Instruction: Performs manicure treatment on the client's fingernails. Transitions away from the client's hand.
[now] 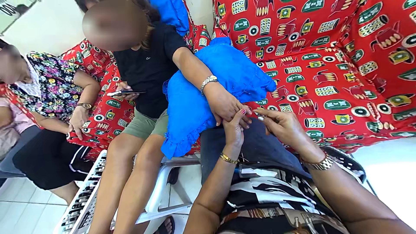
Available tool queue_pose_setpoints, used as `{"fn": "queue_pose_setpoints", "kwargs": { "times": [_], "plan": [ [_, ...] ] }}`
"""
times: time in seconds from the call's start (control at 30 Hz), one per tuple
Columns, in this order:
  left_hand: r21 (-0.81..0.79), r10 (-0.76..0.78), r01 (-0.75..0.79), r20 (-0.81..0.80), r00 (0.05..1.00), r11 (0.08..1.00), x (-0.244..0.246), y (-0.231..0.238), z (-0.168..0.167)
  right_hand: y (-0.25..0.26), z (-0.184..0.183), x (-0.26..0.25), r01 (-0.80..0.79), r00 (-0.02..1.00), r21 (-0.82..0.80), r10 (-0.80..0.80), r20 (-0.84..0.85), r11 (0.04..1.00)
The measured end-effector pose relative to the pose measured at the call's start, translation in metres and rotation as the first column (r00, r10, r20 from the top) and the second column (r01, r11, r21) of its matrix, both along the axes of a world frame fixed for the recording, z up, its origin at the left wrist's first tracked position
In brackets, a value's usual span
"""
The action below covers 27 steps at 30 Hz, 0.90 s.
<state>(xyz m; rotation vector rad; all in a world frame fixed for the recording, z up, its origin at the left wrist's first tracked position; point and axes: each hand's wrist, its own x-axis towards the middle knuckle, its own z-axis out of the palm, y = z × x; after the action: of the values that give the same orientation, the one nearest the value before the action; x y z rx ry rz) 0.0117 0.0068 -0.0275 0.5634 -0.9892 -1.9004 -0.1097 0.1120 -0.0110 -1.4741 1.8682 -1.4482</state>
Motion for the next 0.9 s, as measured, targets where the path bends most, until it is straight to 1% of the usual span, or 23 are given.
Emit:
{"fn": "queue_pose_setpoints", "kwargs": {
  "times": [0.37,0.9],
  "plan": [
    [-0.003,0.003,-0.003,-0.014,1.000,1.000,0.0001,-0.0014,-0.0016,-0.0005,0.0065,0.0075,0.010,1.000,0.051,-0.011,0.013,0.999],
    [-0.004,0.009,-0.009,-0.021,1.000,1.000,0.0001,-0.0024,-0.0038,-0.0039,0.0070,0.0047,0.026,0.997,0.039,-0.022,-0.080,0.999]
  ]
}}
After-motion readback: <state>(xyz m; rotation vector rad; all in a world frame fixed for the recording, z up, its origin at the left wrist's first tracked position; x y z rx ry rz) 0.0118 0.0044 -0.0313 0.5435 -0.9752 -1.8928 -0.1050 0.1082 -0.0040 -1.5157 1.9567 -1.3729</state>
